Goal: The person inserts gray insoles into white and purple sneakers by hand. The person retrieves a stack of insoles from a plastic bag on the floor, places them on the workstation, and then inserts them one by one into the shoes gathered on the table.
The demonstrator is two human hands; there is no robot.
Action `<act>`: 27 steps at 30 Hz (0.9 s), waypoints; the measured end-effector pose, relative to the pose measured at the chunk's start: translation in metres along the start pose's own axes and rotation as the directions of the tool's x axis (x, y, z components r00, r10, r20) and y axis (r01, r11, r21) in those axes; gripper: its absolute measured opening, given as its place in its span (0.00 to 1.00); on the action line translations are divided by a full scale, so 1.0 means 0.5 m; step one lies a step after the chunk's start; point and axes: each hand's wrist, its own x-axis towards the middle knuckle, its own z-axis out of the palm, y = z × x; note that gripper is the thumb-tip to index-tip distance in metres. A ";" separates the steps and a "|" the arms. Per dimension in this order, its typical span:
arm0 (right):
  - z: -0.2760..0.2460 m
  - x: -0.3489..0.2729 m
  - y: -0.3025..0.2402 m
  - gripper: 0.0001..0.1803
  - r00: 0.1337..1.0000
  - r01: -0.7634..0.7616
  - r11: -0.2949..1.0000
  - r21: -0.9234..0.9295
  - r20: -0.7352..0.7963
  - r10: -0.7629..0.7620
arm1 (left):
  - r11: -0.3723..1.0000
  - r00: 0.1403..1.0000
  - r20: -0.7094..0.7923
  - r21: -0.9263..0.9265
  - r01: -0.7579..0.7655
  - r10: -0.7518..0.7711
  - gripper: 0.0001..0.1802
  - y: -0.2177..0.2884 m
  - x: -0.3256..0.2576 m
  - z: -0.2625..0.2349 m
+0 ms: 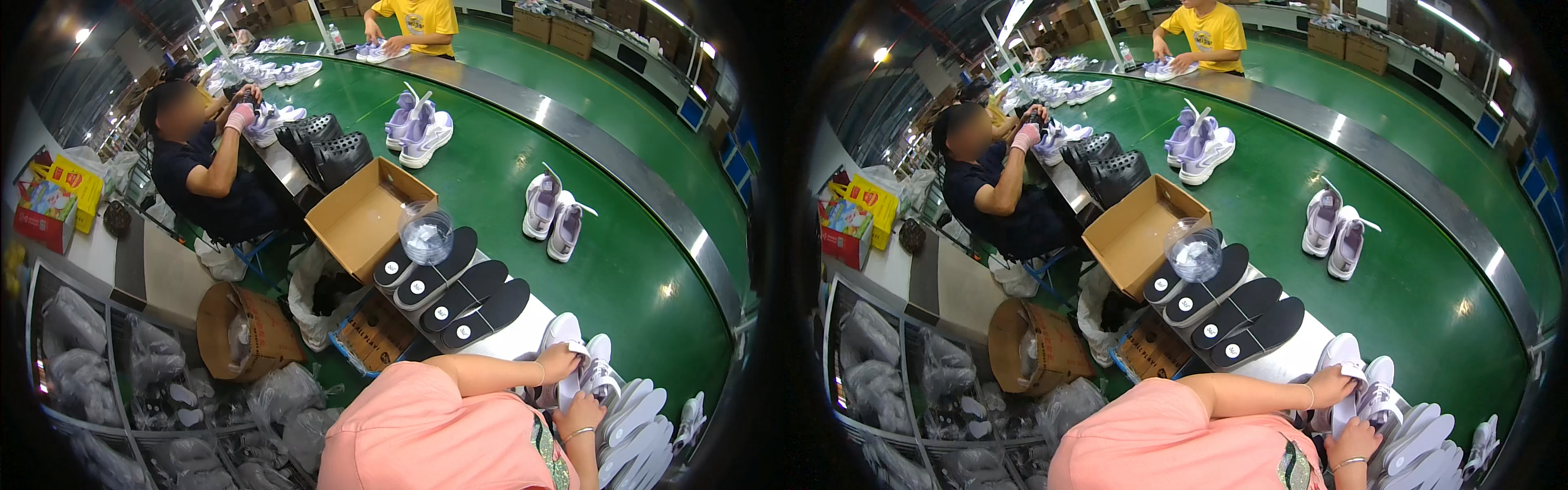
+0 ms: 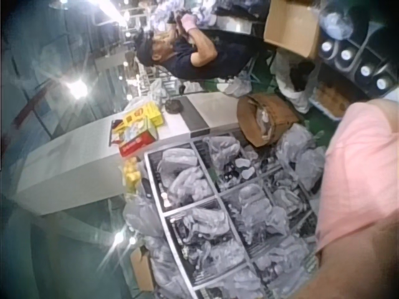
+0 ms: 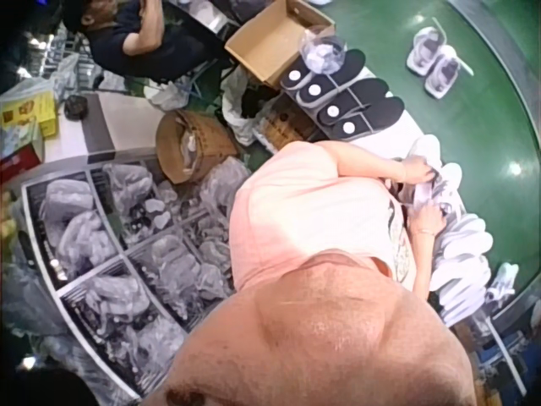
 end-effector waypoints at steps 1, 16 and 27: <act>0.005 0.002 0.008 0.17 1.000 0.012 0.998 0.055 -0.006 -0.012 | 1.000 1.000 -0.005 0.013 -0.011 0.011 0.10 -0.003 0.001 0.005; 0.128 0.103 -0.016 0.08 0.923 0.328 0.937 0.117 -0.253 -0.291 | 0.991 0.991 0.019 -0.033 0.133 -0.132 0.12 -0.033 0.020 0.034; 0.133 0.205 -0.005 0.11 0.846 0.335 0.885 0.322 0.311 -0.433 | 0.964 0.989 -0.035 -0.231 0.133 -0.145 0.09 -0.025 0.022 0.026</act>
